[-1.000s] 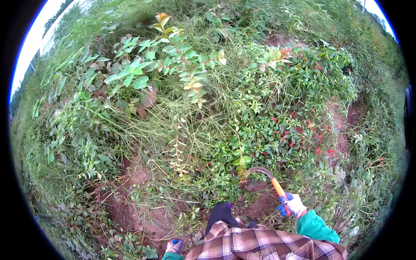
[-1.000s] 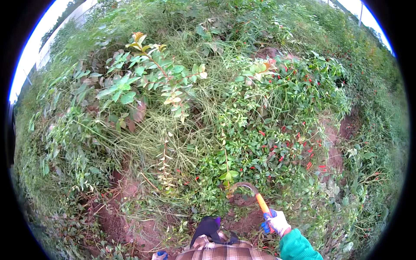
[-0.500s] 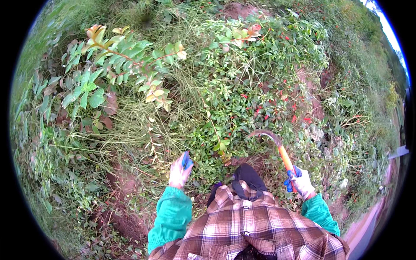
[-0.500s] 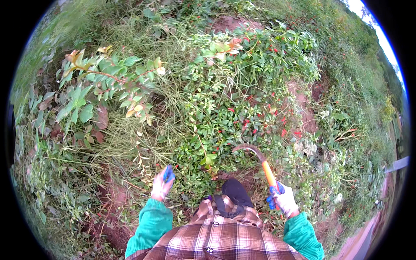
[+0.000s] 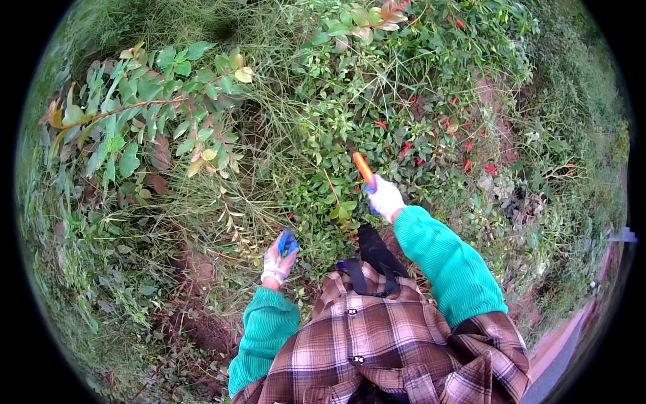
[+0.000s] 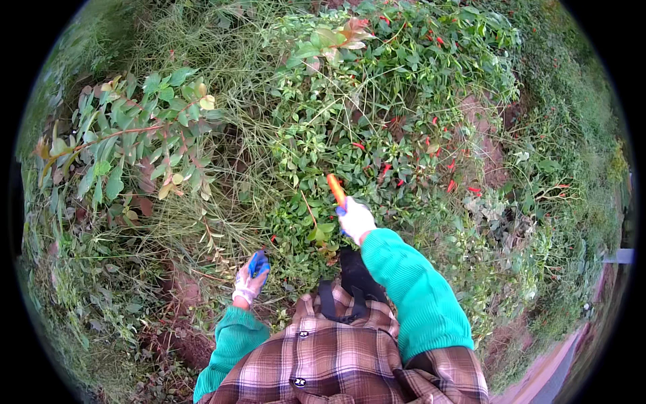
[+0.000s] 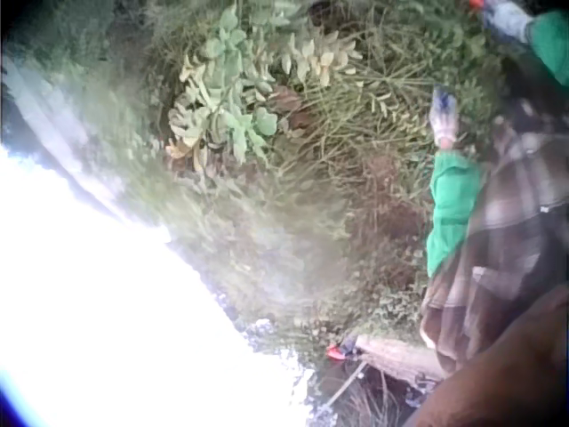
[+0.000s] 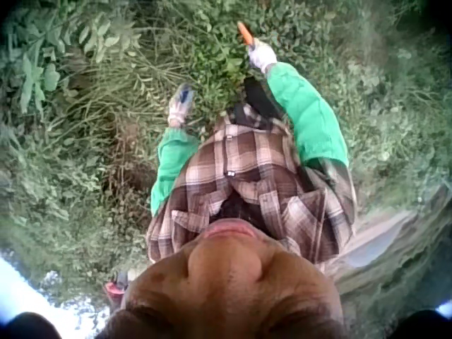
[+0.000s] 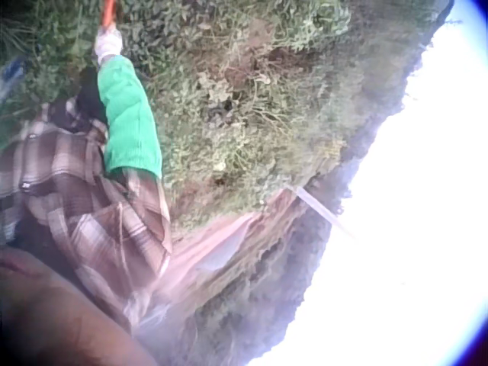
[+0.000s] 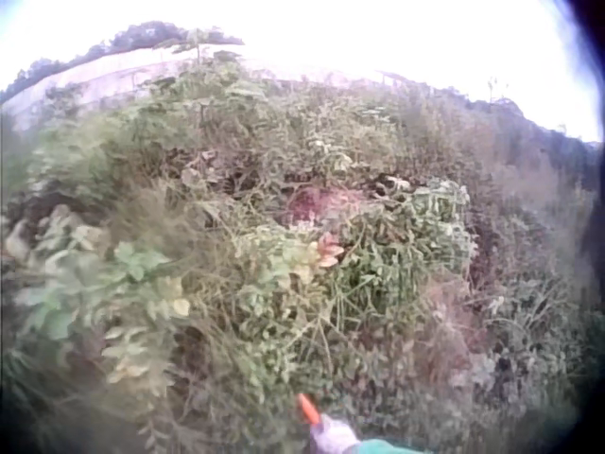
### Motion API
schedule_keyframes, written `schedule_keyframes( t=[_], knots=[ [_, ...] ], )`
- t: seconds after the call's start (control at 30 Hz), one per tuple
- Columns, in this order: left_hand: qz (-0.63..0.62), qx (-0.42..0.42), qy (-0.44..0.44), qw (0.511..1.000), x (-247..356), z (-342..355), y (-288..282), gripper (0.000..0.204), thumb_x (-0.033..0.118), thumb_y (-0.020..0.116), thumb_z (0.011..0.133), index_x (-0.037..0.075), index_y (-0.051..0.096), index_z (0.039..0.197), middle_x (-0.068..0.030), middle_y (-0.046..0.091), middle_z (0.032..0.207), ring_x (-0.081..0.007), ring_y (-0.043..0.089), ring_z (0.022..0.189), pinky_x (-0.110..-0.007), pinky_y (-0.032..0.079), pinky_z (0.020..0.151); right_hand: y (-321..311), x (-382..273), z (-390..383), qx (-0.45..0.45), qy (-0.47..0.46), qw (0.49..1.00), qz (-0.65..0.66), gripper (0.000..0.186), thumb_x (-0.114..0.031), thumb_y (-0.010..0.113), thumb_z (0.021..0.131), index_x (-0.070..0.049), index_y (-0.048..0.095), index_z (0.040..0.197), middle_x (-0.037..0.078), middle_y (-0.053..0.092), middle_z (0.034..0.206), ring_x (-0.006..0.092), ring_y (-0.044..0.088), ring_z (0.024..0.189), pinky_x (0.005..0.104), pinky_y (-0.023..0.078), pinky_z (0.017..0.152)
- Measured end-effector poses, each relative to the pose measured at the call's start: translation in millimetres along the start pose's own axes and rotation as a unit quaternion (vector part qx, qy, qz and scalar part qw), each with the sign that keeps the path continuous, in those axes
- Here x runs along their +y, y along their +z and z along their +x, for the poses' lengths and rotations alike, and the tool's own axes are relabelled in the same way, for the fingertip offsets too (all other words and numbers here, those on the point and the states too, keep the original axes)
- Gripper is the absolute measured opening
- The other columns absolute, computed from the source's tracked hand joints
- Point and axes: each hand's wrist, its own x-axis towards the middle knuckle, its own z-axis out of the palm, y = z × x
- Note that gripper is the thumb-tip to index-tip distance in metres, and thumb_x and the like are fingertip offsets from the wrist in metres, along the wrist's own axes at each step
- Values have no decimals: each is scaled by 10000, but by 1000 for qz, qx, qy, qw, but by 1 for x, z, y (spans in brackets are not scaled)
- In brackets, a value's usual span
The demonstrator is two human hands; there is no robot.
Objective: The person uses a sickle to cut and pull weeds and overgrown plants from a garden bed. They repeatedly swing the sickle to sever stems and gather the cut vegetation by hand, moving across the area to clear multiple patches.
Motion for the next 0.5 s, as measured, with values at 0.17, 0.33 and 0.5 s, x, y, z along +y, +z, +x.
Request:
schedule_keyframes(
  t=[0.17,0.33,0.5],
  knots=[
    [-111,147,-55,981,-65,31,10,758,77,692,662,44,283,1299,-127,465,1192,-208,481,1048,-300,400,876,53,-95,-37,-274,-139,947,96,302,-296,507,789,-70,501,988,150,584,723,320,568,637,403,439,577],
    [-311,247,-96,913,-53,89,15,853,148,698,676,61,175,1344,-129,309,1323,-205,405,1132,-297,339,938,75,-95,-58,-256,-177,950,29,491,-384,446,822,-83,393,1207,190,586,817,357,559,722,416,435,649],
    [-339,308,-148,877,-31,107,18,809,136,693,702,101,205,1345,-82,431,1234,-183,467,1033,-298,370,884,22,-48,-45,-249,134,920,272,162,-179,515,824,-65,495,937,29,508,572,116,496,429,271,416,384]
  ],
)
